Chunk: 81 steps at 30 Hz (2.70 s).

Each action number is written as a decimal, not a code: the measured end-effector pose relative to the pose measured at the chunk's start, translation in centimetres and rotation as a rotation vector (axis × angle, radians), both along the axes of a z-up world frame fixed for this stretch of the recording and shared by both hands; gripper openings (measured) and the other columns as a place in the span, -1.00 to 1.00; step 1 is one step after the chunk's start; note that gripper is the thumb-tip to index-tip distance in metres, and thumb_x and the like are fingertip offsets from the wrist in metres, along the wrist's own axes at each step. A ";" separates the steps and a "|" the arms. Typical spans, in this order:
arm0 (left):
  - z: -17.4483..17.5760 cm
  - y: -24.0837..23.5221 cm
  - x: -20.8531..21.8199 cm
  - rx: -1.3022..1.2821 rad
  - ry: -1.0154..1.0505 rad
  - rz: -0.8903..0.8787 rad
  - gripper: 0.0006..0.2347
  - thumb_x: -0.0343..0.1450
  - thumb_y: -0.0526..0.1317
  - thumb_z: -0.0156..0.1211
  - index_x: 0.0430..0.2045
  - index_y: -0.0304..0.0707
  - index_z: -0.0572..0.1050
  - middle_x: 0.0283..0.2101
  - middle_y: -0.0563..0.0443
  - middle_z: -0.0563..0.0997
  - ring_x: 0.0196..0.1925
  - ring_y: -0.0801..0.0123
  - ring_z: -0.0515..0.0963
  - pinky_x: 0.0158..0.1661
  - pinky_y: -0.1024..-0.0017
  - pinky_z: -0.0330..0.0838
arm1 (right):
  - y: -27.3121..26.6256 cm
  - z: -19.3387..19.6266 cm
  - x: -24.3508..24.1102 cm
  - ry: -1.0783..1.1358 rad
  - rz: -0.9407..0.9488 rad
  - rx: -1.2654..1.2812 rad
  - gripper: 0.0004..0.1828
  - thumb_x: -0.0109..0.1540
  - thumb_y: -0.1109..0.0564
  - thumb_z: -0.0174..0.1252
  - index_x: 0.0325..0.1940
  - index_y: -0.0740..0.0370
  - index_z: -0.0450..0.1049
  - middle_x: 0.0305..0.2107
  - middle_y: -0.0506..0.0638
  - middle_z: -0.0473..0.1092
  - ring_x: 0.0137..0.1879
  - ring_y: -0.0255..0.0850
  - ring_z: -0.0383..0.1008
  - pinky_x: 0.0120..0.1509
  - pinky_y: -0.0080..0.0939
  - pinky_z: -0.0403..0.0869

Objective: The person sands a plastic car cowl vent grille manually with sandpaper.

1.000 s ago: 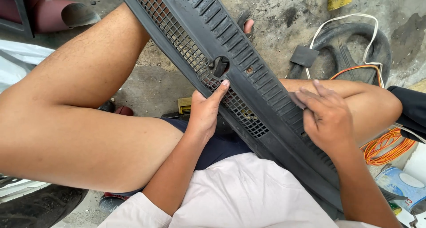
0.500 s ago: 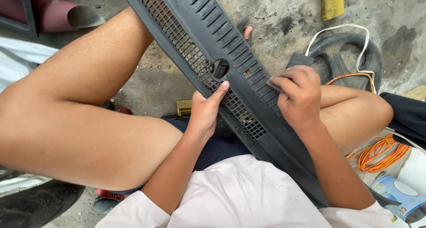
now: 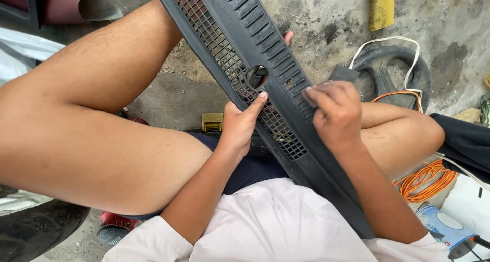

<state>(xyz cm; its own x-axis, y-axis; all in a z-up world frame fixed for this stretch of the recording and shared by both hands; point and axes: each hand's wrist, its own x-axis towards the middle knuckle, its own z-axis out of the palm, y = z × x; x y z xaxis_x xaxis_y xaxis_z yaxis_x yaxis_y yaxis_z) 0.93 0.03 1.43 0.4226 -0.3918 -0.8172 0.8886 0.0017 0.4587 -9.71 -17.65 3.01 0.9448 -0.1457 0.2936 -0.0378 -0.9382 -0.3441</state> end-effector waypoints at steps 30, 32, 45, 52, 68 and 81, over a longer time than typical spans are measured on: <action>-2.2 0.7 -2.8 -0.129 -0.145 -0.168 -0.28 0.31 -0.16 0.52 0.27 -0.66 0.27 0.16 -0.50 0.54 0.19 -0.17 0.58 0.09 -0.15 0.60 | -0.4 0.3 -2.9 0.034 0.050 0.076 -0.62 0.28 0.37 -0.03 -0.16 0.11 0.70 -0.21 0.00 0.58 0.00 0.06 0.59 0.15 0.04 0.54; -2.9 0.7 -3.2 -0.123 -0.167 -0.172 -0.30 0.30 -0.16 0.54 0.25 -0.63 0.31 0.08 -0.47 0.59 0.10 -0.11 0.63 -0.06 -0.10 0.65 | -0.2 0.6 -2.5 0.057 0.023 0.042 -0.61 0.24 0.37 -0.04 -0.14 0.13 0.70 -0.23 0.02 0.56 -0.03 0.06 0.56 0.11 0.05 0.53; -2.3 0.1 -2.5 -0.028 -0.119 -0.182 -0.21 0.22 -0.06 0.59 0.22 -0.68 0.30 0.02 -0.45 0.60 0.04 0.00 0.65 -0.06 0.00 0.65 | -1.4 0.7 -1.1 0.053 0.054 -0.210 -0.67 0.30 0.29 0.04 -0.27 -0.06 0.66 -0.29 -0.22 0.55 -0.04 -0.17 0.54 0.10 -0.17 0.33; -3.9 0.2 -3.8 -0.021 -0.137 -0.112 -0.34 0.20 -0.15 0.63 0.12 -0.59 0.47 -0.04 -0.40 0.68 0.04 -0.07 0.68 -0.12 -0.02 0.63 | -0.6 0.7 -1.2 0.046 0.031 -0.112 -0.66 0.25 0.33 0.07 -0.26 -0.05 0.69 -0.30 -0.20 0.55 -0.05 -0.12 0.53 0.07 -0.15 0.35; -4.8 0.6 -4.3 -0.105 -0.150 -0.094 -0.37 0.28 -0.19 0.56 0.21 -0.53 0.44 0.10 -0.46 0.62 0.20 -0.28 0.58 0.03 -0.20 0.56 | 0.1 -1.2 -1.9 0.028 0.086 -0.091 -0.73 0.21 0.27 0.15 -0.30 -0.10 0.67 -0.34 -0.17 0.52 -0.09 -0.09 0.51 0.08 -0.05 0.37; -3.9 0.5 -3.7 -0.081 -0.153 -0.114 -0.36 0.28 -0.16 0.56 0.21 -0.56 0.42 0.09 -0.46 0.62 0.17 -0.23 0.62 0.01 -0.19 0.57 | -2.0 -1.1 -1.1 -0.010 -0.044 -0.149 -0.67 0.19 0.37 0.14 -0.40 -0.08 0.65 -0.43 -0.22 0.47 -0.15 -0.11 0.51 0.05 -0.15 0.27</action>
<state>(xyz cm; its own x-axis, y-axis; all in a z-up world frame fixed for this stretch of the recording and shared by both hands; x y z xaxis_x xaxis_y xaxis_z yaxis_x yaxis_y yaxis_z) -2.77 0.55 -2.44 0.4885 -0.5058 -0.7110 0.8053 -0.0525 0.5906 -10.77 -19.65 1.93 0.9354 -0.1413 0.3242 -0.0777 -0.9764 -0.2014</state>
